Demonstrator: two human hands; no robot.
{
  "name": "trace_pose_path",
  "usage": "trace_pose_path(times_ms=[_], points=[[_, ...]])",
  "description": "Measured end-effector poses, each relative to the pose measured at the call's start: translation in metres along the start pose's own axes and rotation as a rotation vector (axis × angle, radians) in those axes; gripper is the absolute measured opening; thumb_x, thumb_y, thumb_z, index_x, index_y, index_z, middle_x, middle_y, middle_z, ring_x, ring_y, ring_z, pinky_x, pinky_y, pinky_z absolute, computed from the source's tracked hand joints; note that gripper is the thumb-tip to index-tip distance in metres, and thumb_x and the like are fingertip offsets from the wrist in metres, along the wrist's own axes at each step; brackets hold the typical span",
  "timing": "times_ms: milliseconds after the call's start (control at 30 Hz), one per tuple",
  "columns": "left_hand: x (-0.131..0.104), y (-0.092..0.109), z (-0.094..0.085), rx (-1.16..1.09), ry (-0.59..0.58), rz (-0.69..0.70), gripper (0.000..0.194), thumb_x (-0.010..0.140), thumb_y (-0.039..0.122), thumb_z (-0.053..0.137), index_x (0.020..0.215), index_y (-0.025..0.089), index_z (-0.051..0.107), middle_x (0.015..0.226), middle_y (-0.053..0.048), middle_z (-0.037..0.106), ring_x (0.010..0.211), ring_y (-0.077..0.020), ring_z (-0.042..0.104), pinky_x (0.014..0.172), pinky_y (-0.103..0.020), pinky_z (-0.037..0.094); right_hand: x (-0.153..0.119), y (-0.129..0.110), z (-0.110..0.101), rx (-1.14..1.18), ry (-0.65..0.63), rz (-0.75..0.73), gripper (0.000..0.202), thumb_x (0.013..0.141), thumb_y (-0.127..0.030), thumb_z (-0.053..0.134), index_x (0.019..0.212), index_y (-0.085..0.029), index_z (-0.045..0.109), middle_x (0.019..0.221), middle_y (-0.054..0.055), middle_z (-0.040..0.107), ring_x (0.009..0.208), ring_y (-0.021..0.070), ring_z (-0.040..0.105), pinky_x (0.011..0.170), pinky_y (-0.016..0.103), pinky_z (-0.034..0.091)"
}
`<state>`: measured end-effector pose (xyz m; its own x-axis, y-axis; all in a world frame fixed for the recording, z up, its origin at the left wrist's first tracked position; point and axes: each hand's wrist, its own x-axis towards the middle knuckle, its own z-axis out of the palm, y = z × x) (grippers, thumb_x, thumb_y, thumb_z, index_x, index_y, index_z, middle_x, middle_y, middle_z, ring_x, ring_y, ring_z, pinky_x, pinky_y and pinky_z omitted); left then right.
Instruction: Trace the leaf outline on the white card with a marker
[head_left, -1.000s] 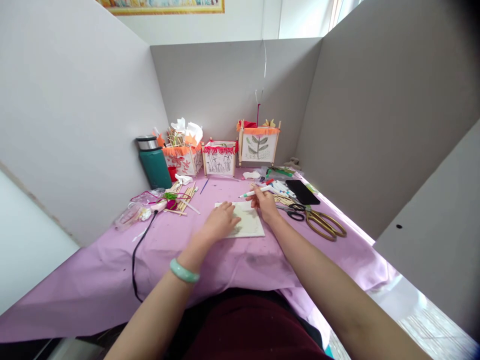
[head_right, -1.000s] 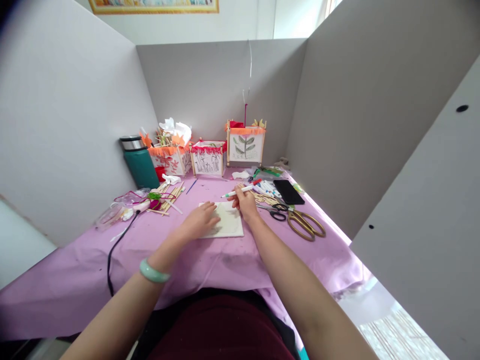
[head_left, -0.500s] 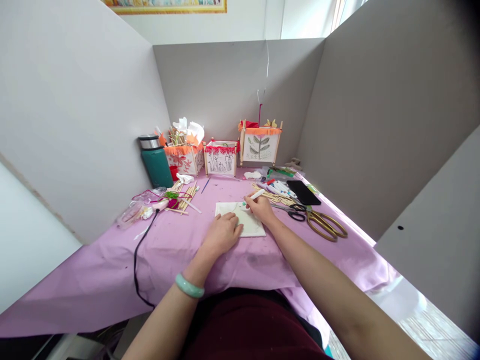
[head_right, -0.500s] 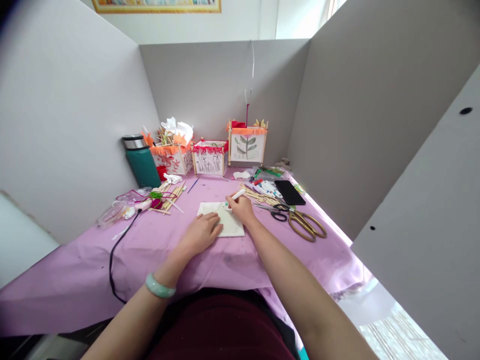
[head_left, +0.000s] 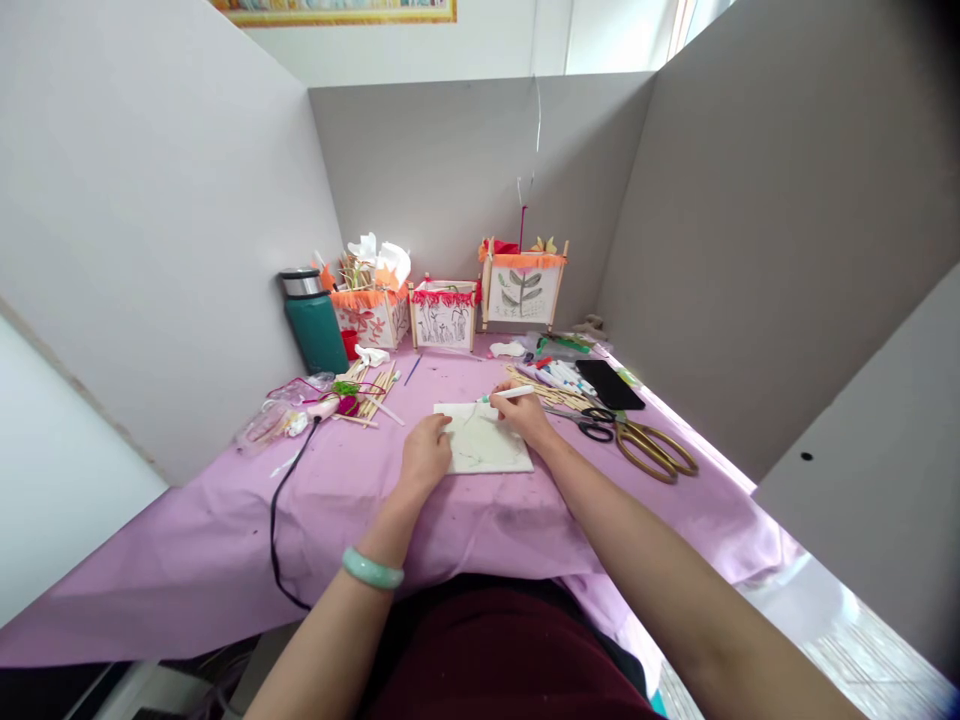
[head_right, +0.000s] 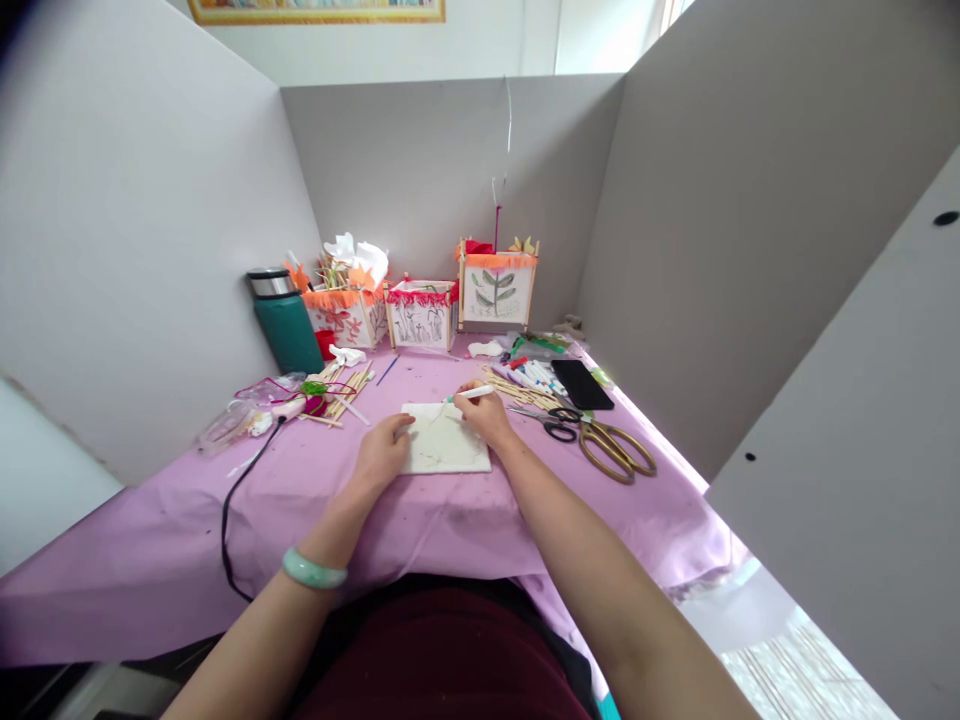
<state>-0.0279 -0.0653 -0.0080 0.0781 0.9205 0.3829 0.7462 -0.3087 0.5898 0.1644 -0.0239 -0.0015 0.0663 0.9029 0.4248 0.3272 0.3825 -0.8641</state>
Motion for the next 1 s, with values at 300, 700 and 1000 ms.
trace_pose_path(times_ms=[300,700,1000], points=[[-0.012,-0.003,-0.009,-0.033,-0.041,0.072,0.028,0.083,0.012,0.046,0.103,0.014,0.066,0.109,-0.009,0.068,0.104,-0.0207,0.061,0.097,-0.034,0.045,-0.003,0.0,0.002,0.125,-0.115,0.027,0.028,0.078,-0.045,0.055,0.074,-0.017,0.055,0.056,-0.003,0.057,0.042,0.0082,0.044,0.044,0.021,0.033],[-0.031,0.003,-0.024,0.243,-0.107,0.326,0.028,0.091,0.02,0.04,0.093,0.017,0.068,0.108,-0.008,0.068,0.114,-0.0204,0.056,0.103,-0.034,0.042,0.001,-0.01,0.007,0.226,-0.121,0.071,0.023,0.078,-0.04,0.058,0.077,-0.017,0.056,0.057,-0.003,0.058,0.042,0.007,0.044,0.041,0.019,0.032],[-0.031,0.004,-0.021,0.253,-0.063,0.322,0.027,0.091,0.019,0.04,0.094,0.015,0.067,0.107,-0.009,0.068,0.112,-0.0207,0.057,0.101,-0.033,0.043,0.023,-0.032,0.05,0.438,-0.377,0.31,0.021,0.085,-0.032,0.054,0.098,-0.018,0.061,0.086,0.008,0.07,0.075,0.0176,0.065,0.068,0.032,0.053]])
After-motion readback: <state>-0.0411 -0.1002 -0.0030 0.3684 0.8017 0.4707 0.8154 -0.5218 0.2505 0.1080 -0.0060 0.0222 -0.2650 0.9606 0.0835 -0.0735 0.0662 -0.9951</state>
